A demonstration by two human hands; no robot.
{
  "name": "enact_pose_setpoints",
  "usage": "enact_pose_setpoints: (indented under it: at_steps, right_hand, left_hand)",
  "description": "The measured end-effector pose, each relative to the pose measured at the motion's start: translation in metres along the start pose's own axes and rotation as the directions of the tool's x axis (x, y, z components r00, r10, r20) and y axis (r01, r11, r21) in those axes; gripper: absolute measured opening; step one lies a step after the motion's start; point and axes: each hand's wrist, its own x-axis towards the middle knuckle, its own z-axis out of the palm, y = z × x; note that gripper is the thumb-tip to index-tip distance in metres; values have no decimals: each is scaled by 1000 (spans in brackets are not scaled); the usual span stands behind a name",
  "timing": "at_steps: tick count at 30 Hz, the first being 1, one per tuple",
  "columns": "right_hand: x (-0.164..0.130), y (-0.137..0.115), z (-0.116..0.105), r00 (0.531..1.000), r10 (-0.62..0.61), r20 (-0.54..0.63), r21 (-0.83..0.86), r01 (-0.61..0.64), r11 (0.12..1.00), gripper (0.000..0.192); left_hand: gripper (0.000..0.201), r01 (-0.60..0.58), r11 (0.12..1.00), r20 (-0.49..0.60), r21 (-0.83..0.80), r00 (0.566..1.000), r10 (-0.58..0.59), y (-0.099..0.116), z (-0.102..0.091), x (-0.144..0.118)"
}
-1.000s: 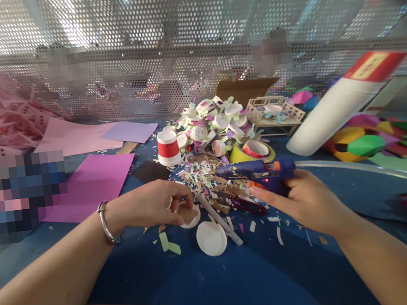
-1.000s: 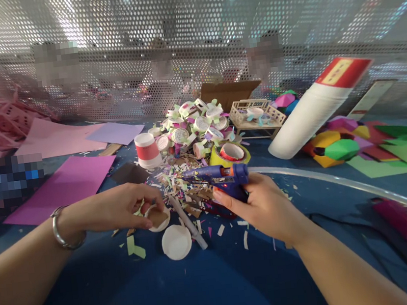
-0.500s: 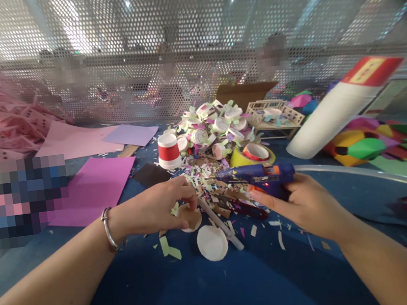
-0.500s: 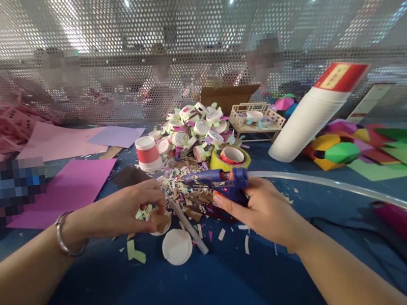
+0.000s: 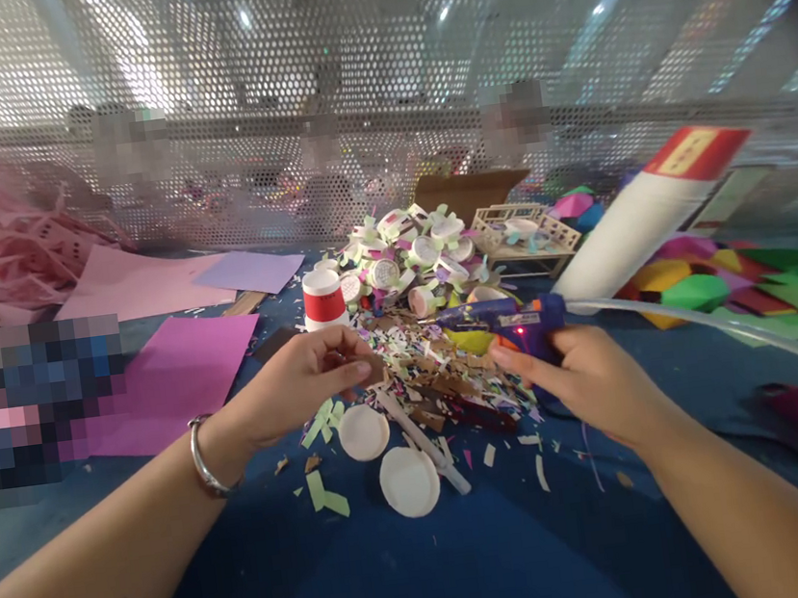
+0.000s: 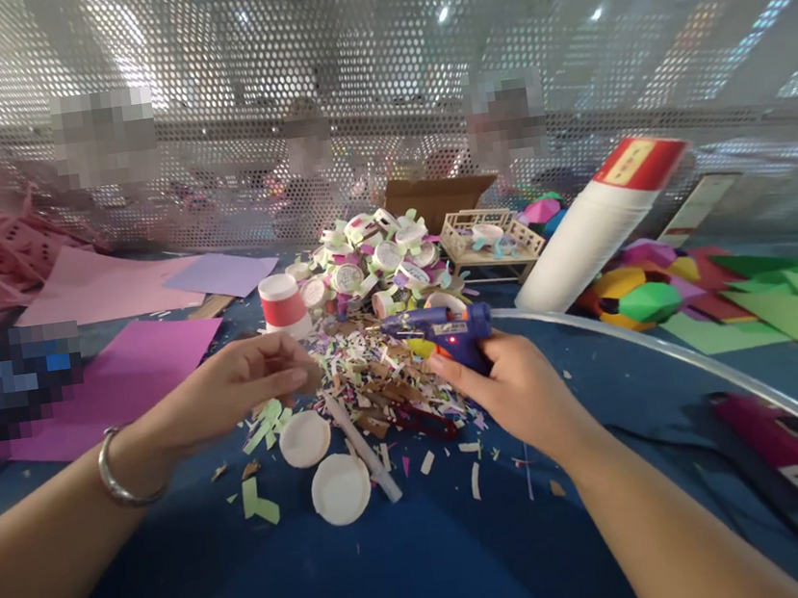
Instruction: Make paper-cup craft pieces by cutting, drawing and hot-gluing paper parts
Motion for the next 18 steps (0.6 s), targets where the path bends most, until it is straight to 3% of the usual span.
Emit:
enact_pose_setpoints:
  at_steps: [4,10,15,18]
  right_hand:
    - [7,7,-13,988,117,-96,33,-114,993,46]
    - [10,10,-37,938,226,-265,-82,-255,963,47]
    - [15,21,-36,973,115,-201,-334,-179,925,45]
    - [19,30,-30,978,55,-200,-372,-128,919,44]
  left_hand:
    - [13,16,992,-58,-123,998,-23,-1,7,-1]
    - [11,-40,997,-87,-64,996,35,-2,10,-3]
    - [13,-45,999,-81,-26,996,43,0,11,-4]
    - [16,-48,999,-78,9,996,48,0,13,-4]
